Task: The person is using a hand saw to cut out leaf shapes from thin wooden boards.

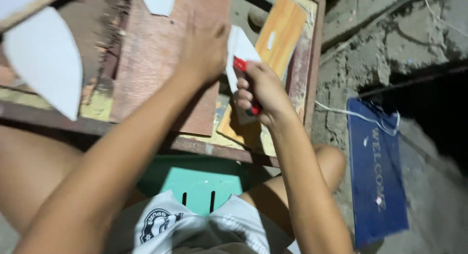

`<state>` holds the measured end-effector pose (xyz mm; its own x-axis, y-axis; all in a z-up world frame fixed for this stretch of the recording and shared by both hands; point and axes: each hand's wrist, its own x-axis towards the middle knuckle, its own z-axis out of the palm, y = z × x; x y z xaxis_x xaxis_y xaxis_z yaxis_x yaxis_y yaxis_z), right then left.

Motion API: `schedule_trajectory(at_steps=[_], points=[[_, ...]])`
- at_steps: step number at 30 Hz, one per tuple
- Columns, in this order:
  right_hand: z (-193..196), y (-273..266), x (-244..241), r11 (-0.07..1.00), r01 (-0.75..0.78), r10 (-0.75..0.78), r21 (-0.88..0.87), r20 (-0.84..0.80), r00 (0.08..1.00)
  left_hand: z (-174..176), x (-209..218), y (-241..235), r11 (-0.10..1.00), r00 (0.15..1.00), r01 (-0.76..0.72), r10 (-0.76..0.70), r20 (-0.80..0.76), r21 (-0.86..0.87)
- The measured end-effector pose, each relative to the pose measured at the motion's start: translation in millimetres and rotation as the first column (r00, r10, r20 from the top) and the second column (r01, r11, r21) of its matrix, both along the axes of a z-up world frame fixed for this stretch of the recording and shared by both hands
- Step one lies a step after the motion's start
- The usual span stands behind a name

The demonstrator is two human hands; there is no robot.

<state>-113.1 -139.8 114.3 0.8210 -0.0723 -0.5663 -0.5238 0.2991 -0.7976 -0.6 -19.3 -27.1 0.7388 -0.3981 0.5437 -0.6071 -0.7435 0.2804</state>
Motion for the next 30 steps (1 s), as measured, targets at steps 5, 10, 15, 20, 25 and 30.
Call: schedule_trajectory(at_steps=[5,10,15,20,25,30], points=[[-16.8,-5.8,-18.6,0.972,0.034,-0.028,-0.234,0.031,0.999,24.3,-26.3,-5.5,0.990,0.972,-0.060,0.087,-0.219,0.130],[-13.5,5.4,-29.1,0.950,-0.004,0.058,-0.313,0.164,0.985,33.5,-32.2,-8.8,0.992,0.980,-0.124,0.126,-0.156,0.022],[-22.1,-12.1,-17.4,0.577,-0.048,0.248,-0.815,0.119,0.962,29.4,-29.5,-16.6,0.982,0.947,-0.144,0.173,-0.271,0.125],[-41.3,-20.8,-32.5,0.971,0.060,-0.011,-0.229,0.208,0.978,39.3,-44.0,-8.5,0.992,0.966,-0.124,0.124,-0.228,0.013],[-5.3,-43.5,-36.1,0.958,0.186,-0.239,0.217,0.251,0.938,73.3,-102.3,-14.2,0.851,0.942,-0.098,-0.088,-0.325,-0.515],[23.3,-44.1,-53.7,0.918,-0.026,-0.182,0.396,0.479,0.859,119.6,-158.5,-14.9,0.639,0.641,-0.111,-0.539,-0.546,-0.761]])
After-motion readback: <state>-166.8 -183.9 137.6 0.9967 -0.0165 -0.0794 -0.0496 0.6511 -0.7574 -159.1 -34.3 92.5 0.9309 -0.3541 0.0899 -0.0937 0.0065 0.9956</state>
